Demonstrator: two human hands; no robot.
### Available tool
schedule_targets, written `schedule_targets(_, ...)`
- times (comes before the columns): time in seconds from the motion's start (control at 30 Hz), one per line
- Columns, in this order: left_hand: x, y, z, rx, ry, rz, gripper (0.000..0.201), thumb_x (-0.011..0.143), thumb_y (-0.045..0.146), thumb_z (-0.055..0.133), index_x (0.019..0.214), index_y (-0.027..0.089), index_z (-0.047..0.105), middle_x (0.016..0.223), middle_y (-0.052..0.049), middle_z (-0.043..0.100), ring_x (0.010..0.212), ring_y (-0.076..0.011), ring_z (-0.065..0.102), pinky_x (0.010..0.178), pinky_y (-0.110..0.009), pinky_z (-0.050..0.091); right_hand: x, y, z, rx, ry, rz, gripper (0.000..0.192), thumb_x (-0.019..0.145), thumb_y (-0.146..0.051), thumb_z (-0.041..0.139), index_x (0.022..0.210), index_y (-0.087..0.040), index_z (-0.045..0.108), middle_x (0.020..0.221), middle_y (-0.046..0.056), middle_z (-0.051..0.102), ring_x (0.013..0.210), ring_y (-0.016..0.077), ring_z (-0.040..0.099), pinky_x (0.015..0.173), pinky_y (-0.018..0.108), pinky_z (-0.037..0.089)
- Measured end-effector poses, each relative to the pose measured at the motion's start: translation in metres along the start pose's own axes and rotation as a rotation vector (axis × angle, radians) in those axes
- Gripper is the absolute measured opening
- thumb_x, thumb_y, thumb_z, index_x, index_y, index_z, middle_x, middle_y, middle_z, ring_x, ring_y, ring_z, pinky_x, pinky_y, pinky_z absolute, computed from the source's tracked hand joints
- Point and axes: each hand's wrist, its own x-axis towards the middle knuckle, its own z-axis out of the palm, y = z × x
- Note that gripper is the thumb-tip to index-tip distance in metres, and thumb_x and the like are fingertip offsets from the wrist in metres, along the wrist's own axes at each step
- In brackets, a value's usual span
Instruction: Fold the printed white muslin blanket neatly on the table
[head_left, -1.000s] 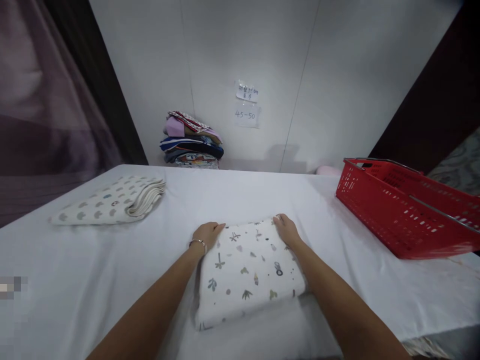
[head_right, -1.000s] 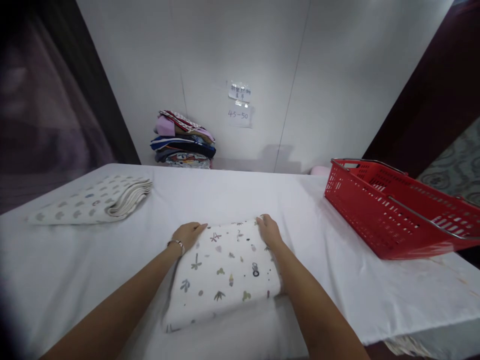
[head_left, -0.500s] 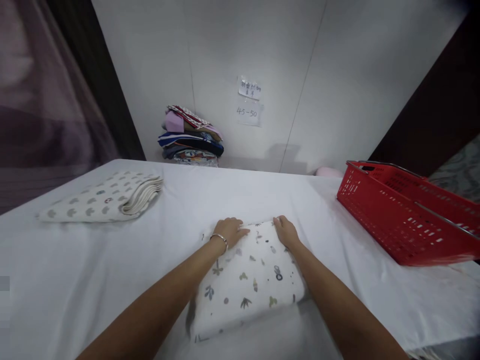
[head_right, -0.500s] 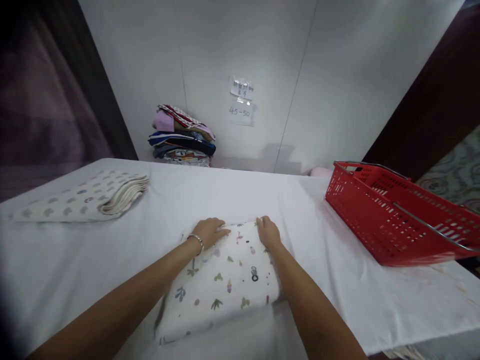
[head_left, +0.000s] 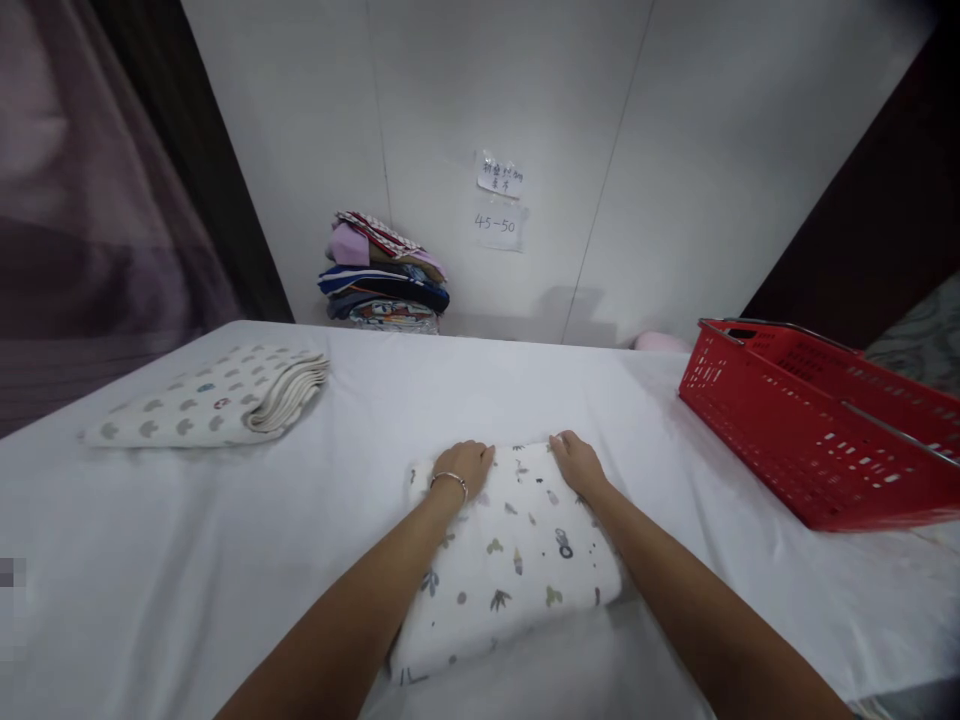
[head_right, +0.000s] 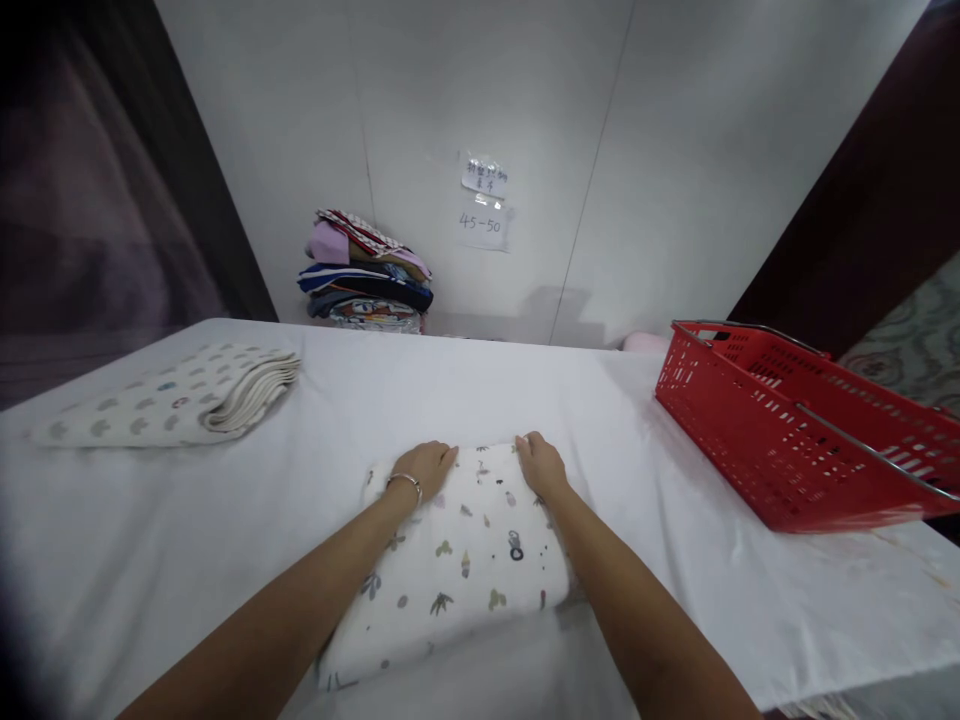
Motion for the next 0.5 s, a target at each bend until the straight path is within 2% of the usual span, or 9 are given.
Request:
schedule_targets(0.1, 0.000, 0.001, -0.001, 0.003, -0.014, -0.016, 0.051, 0.087, 0.045, 0.019, 0.084, 0.020, 0.064, 0.093, -0.008, 0.064, 0.083, -0.0203, 0.059, 0.071, -0.032, 0.042, -0.006, -0.012, -0.009, -0.149, 0.014, -0.045, 0.041, 0.087, -0.040, 0.031, 0.115, -0.016, 0.049, 0.114, 0.013, 0.055, 0.104, 0.0231, 0.048, 0.083, 0.032, 0.035)
schedule_targets(0.17, 0.001, 0.001, -0.001, 0.002, -0.016, -0.018, 0.052, 0.087, 0.045, 0.019, 0.084, 0.020, 0.065, 0.093, -0.008, 0.065, 0.083, -0.0200, 0.059, 0.071, -0.031, 0.043, -0.015, -0.027, -0.014, -0.253, 0.070, -0.152, 0.046, 0.086, -0.035, 0.035, 0.127, -0.013, 0.040, 0.131, 0.015, 0.040, 0.120, 0.0269, 0.034, 0.095, 0.039, 0.026)
schedule_targets(0.23, 0.002, 0.000, 0.001, -0.001, -0.015, -0.019, 0.053, 0.086, 0.046, 0.019, 0.084, 0.021, 0.065, 0.092, -0.007, 0.065, 0.083, -0.0197, 0.059, 0.070, -0.030, 0.043, -0.027, -0.043, -0.013, -0.290, 0.079, -0.327, 0.051, 0.087, -0.035, 0.034, 0.134, -0.014, 0.031, 0.140, 0.012, 0.028, 0.130, 0.0262, 0.019, 0.103, 0.042, 0.014)
schedule_targets(0.33, 0.003, -0.002, 0.004, -0.015, -0.017, -0.027, 0.052, 0.086, 0.047, 0.020, 0.084, 0.023, 0.066, 0.092, -0.006, 0.066, 0.084, -0.0193, 0.060, 0.071, -0.030, 0.043, -0.044, -0.061, -0.002, -0.267, -0.101, -0.556, 0.059, 0.088, -0.046, 0.030, 0.138, -0.016, 0.024, 0.143, 0.007, 0.022, 0.133, 0.0228, 0.012, 0.107, 0.040, 0.005)
schedule_targets(0.4, 0.005, -0.002, 0.005, -0.023, -0.021, -0.043, 0.052, 0.086, 0.047, 0.020, 0.086, 0.023, 0.066, 0.093, -0.006, 0.066, 0.084, -0.0192, 0.060, 0.071, -0.030, 0.043, -0.049, -0.063, 0.008, -0.257, -0.228, -0.589, 0.065, 0.086, -0.054, 0.026, 0.139, -0.016, 0.021, 0.144, 0.007, 0.020, 0.133, 0.0222, 0.011, 0.107, 0.040, 0.006)
schedule_targets(0.5, 0.006, -0.002, 0.005, -0.031, -0.023, -0.070, 0.053, 0.086, 0.048, 0.020, 0.089, 0.022, 0.066, 0.094, -0.007, 0.066, 0.085, -0.0195, 0.060, 0.071, -0.030, 0.043, -0.048, -0.059, 0.017, -0.255, -0.264, -0.560, 0.067, 0.086, -0.057, 0.021, 0.140, -0.017, 0.019, 0.145, 0.006, 0.017, 0.134, 0.0215, 0.009, 0.107, 0.041, 0.004)
